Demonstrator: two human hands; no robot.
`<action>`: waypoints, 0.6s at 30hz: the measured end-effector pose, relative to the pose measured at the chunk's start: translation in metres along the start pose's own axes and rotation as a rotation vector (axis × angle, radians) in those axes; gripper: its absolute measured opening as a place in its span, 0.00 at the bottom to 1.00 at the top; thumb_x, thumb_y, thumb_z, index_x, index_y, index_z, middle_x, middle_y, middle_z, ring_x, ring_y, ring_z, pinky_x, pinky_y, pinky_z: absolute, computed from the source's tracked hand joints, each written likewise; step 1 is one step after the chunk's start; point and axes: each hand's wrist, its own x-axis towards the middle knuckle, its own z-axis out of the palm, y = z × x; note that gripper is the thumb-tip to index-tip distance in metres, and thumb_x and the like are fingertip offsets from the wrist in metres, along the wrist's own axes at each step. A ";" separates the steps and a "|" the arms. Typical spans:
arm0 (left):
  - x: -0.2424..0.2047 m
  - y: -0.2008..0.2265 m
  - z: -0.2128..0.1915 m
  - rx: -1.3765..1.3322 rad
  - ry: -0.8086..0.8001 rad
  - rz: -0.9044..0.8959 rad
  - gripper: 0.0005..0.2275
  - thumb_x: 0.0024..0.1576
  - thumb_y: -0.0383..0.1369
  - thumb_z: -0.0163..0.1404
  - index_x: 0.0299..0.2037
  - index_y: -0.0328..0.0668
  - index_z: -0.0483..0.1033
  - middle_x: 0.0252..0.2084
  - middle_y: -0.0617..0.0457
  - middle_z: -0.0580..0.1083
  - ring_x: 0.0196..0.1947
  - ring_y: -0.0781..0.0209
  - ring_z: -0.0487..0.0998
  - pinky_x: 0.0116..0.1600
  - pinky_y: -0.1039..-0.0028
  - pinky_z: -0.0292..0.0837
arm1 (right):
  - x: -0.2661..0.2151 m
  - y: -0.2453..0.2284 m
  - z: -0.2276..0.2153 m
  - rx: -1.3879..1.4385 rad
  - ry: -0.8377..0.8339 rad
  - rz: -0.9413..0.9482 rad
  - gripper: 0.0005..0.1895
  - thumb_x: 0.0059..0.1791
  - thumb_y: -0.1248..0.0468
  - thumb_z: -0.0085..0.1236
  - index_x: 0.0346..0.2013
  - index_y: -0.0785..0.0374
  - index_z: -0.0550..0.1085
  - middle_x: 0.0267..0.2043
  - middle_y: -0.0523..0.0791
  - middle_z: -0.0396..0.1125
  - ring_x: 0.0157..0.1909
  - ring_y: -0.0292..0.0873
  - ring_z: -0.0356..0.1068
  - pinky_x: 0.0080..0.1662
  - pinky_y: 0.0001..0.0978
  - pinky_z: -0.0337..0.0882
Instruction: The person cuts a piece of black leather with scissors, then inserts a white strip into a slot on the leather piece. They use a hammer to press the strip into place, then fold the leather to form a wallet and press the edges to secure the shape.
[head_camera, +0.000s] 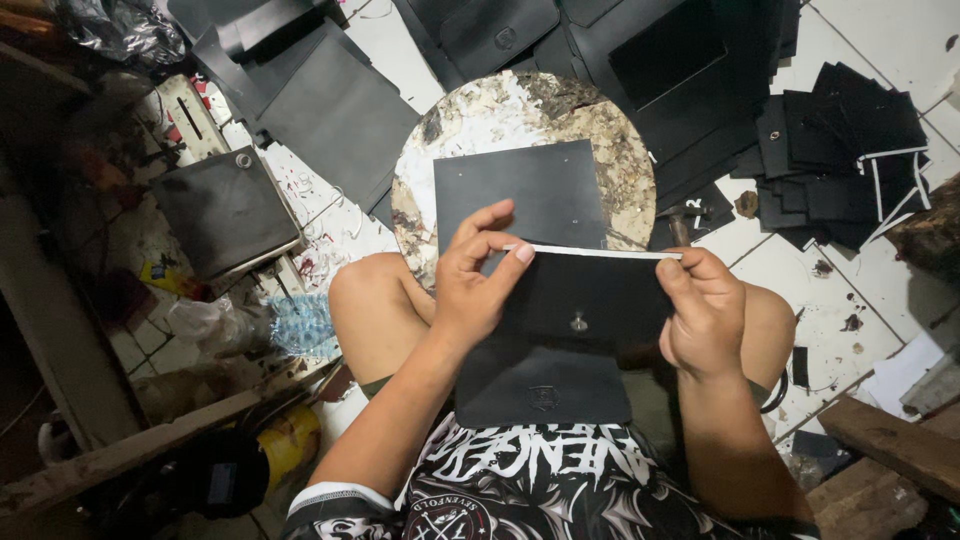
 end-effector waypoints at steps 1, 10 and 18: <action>-0.001 -0.002 0.000 0.001 0.000 0.001 0.04 0.57 0.31 0.61 0.35 0.40 0.82 0.55 0.41 0.76 0.56 0.47 0.77 0.59 0.60 0.69 | 0.000 -0.002 0.001 0.001 0.000 0.000 0.03 0.55 0.71 0.55 0.41 0.69 0.74 0.29 0.47 0.71 0.33 0.37 0.74 0.42 0.30 0.78; -0.002 0.011 -0.007 -0.127 -0.097 -0.085 0.04 0.56 0.27 0.62 0.33 0.35 0.81 0.39 0.44 0.82 0.42 0.56 0.84 0.49 0.71 0.76 | -0.003 -0.056 0.024 -0.113 -0.197 0.144 0.18 0.47 0.71 0.62 0.52 0.74 0.73 0.38 0.54 0.75 0.43 0.40 0.76 0.50 0.33 0.76; -0.005 0.032 -0.004 0.110 -0.242 0.067 0.01 0.55 0.29 0.62 0.33 0.44 0.84 0.38 0.49 0.83 0.40 0.52 0.86 0.47 0.69 0.79 | 0.024 -0.106 0.064 -0.594 -0.761 -0.087 0.09 0.50 0.69 0.61 0.43 0.66 0.83 0.33 0.54 0.77 0.36 0.49 0.78 0.39 0.44 0.75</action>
